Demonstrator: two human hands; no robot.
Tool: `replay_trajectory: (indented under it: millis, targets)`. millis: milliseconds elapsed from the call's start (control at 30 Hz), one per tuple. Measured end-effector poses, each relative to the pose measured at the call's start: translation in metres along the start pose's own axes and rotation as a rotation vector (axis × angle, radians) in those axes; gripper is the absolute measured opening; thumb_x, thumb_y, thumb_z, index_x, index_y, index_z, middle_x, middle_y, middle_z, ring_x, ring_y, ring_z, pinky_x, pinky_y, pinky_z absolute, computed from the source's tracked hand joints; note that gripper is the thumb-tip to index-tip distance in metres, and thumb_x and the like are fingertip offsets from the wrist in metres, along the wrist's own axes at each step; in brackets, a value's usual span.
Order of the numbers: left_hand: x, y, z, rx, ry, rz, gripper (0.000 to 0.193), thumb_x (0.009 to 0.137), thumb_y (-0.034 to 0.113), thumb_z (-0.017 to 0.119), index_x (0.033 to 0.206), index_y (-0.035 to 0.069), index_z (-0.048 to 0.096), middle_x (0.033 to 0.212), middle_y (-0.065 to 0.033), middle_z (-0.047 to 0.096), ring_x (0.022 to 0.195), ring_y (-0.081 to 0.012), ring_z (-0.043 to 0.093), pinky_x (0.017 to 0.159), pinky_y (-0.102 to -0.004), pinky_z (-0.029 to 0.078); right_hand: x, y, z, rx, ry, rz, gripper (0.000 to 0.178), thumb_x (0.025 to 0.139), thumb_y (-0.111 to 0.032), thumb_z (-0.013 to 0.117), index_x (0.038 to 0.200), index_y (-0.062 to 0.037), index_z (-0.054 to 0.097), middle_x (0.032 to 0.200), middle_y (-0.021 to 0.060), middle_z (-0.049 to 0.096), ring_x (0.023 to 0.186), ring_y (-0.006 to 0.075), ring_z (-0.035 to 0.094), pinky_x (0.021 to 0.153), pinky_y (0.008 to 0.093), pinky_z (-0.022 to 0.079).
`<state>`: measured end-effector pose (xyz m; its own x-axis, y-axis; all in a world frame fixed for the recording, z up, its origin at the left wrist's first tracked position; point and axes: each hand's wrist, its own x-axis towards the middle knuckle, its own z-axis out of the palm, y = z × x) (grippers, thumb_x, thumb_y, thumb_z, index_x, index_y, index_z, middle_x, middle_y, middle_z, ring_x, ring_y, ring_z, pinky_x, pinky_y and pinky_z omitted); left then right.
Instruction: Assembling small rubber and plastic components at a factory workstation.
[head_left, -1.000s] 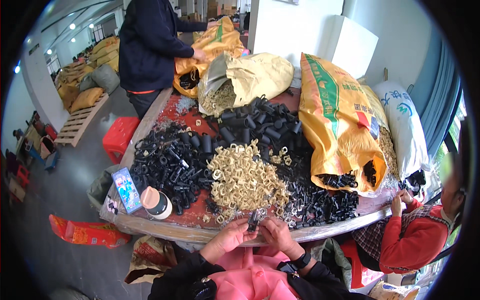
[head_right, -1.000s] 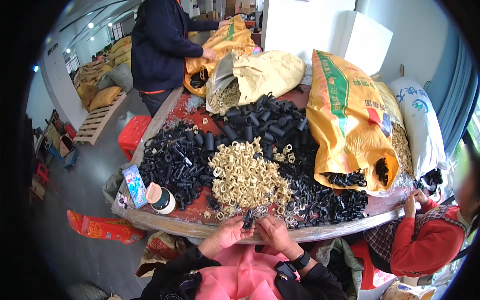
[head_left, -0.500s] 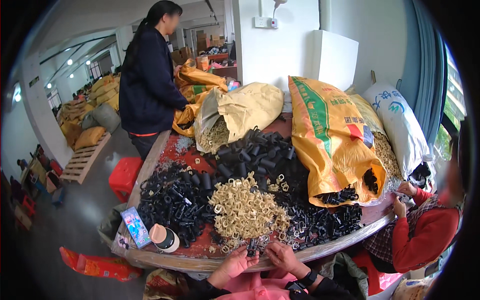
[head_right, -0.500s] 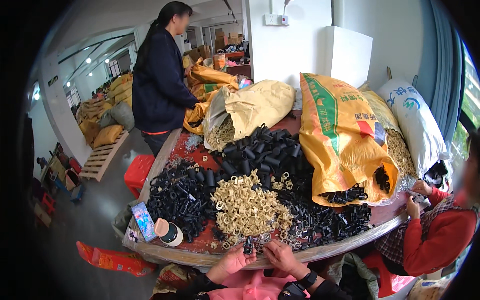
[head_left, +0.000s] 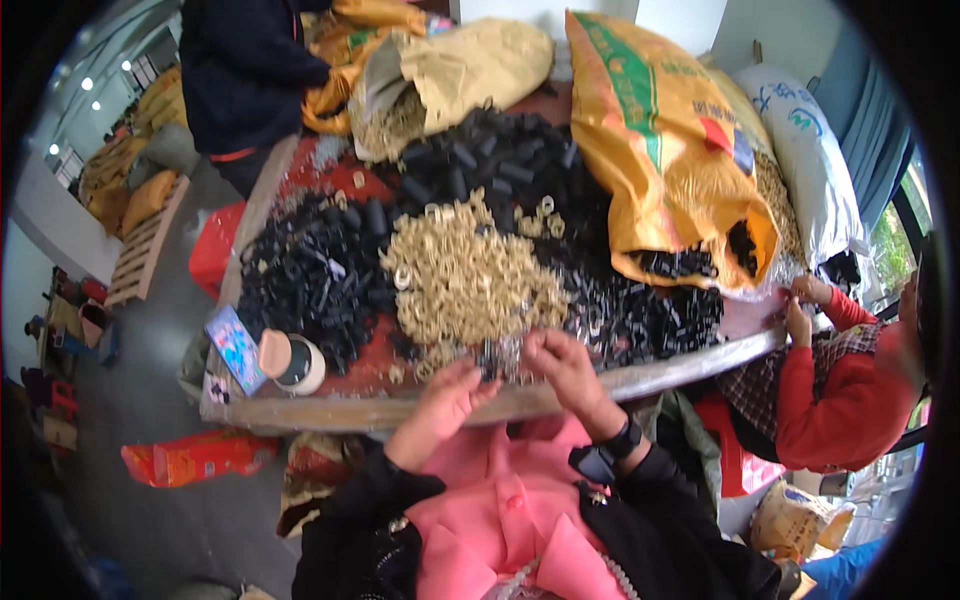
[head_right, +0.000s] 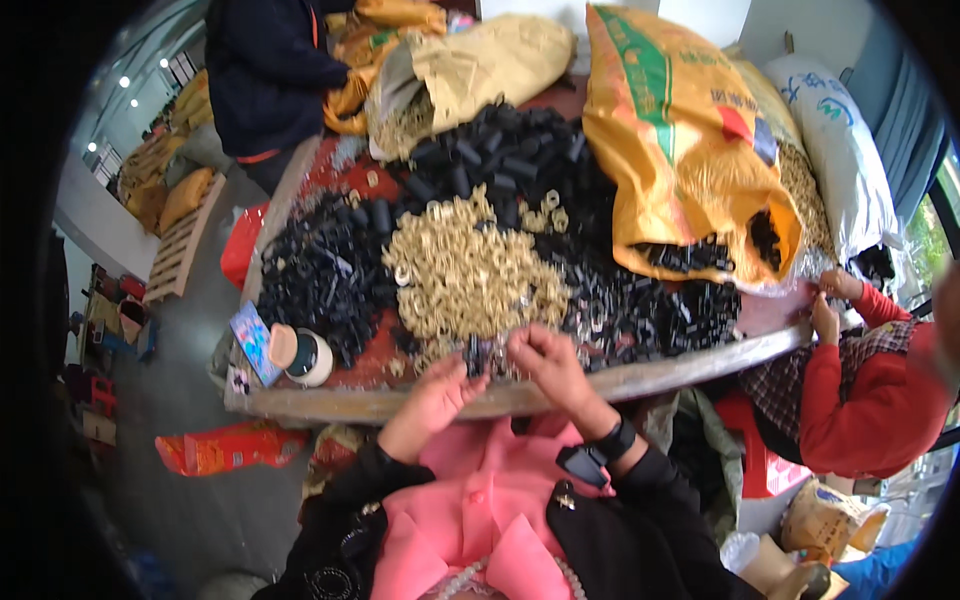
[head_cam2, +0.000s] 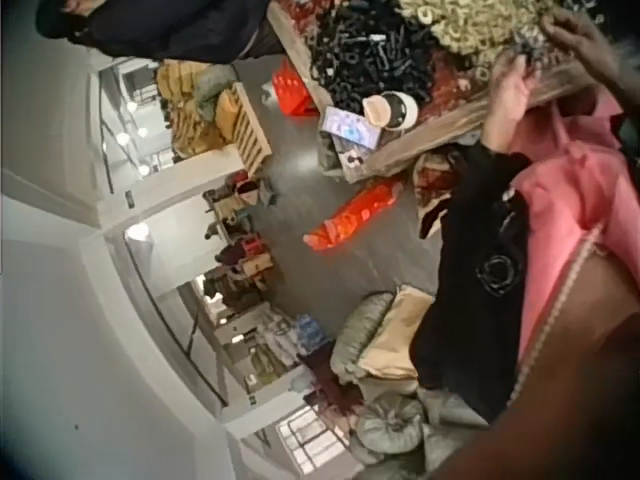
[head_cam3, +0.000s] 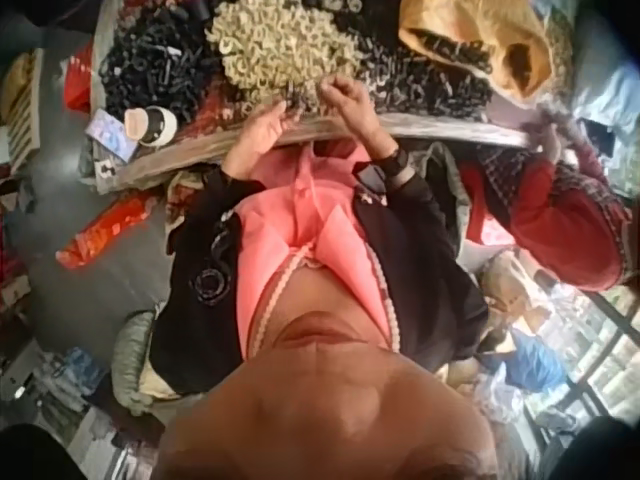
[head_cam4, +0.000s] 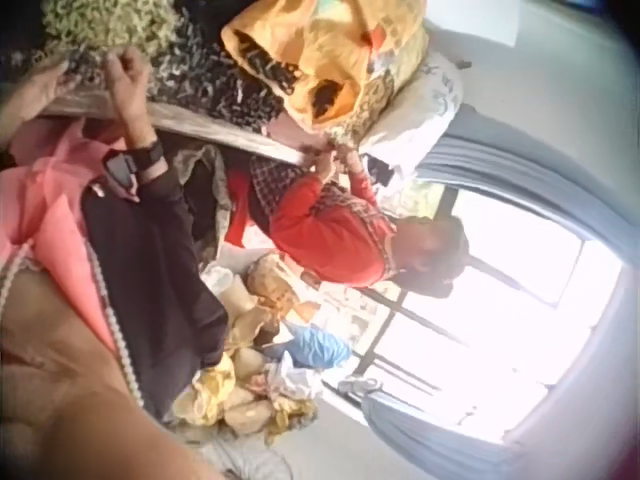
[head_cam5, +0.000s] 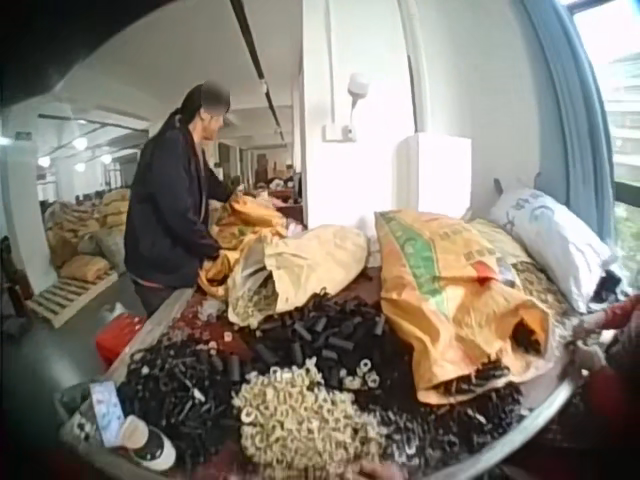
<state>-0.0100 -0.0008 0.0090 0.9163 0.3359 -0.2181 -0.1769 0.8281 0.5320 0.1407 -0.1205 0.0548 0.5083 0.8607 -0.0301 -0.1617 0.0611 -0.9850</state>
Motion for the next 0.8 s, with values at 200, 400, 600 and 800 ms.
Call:
replay_trajectory:
  millis: [200, 400, 600, 800]
  targets:
    - [-0.004, 0.015, 0.014, 0.029, -0.017, -0.007, 0.026, 0.085, 0.009, 0.05, 0.11, 0.001, 0.05, 0.1, -0.0147, 0.058, 0.09, -0.0233, 0.059, 0.076, -0.0279, 0.051, 0.001, -0.009, 0.011, 0.222, -0.036, 0.099, 0.009, 0.085, -0.014, 0.054, 0.082, -0.0048, 0.055, 0.07, -0.002, 0.053, 0.06, 0.0036, 0.045, 0.054, 0.0159, 0.038]
    - [-0.008, 0.018, 0.023, 0.036, -0.038, -0.054, 0.025, 0.085, 0.01, 0.051, 0.108, 0.0, 0.051, 0.099, -0.0134, 0.059, 0.088, -0.0227, 0.06, 0.075, -0.0261, 0.051, -0.002, -0.005, 0.017, 0.26, -0.09, 0.091, 0.011, 0.086, -0.014, 0.053, 0.084, -0.0033, 0.056, 0.068, -0.0009, 0.053, 0.056, 0.0033, 0.04, 0.05, 0.0169, 0.031]
    - [-0.011, 0.012, 0.022, 0.018, -0.009, -0.066, 0.025, 0.085, 0.011, 0.053, 0.107, -0.001, 0.051, 0.098, -0.0113, 0.06, 0.086, -0.0219, 0.061, 0.072, -0.0258, 0.052, -0.005, 0.002, 0.019, 0.183, -0.114, 0.006, 0.012, 0.085, -0.012, 0.055, 0.083, -0.0012, 0.057, 0.071, -0.0019, 0.054, 0.059, 0.005, 0.044, 0.054, 0.0181, 0.036]
    - [-0.009, 0.007, 0.024, -0.003, 0.027, -0.07, 0.024, 0.084, 0.011, 0.053, 0.106, 0.0, 0.052, 0.096, -0.009, 0.06, 0.082, -0.0188, 0.061, 0.07, -0.0259, 0.052, -0.006, 0.005, 0.019, -0.34, -0.061, -0.311, 0.006, 0.08, -0.006, 0.059, 0.083, -0.0007, 0.056, 0.07, 0.0026, 0.055, 0.059, 0.012, 0.049, 0.053, 0.0239, 0.04]
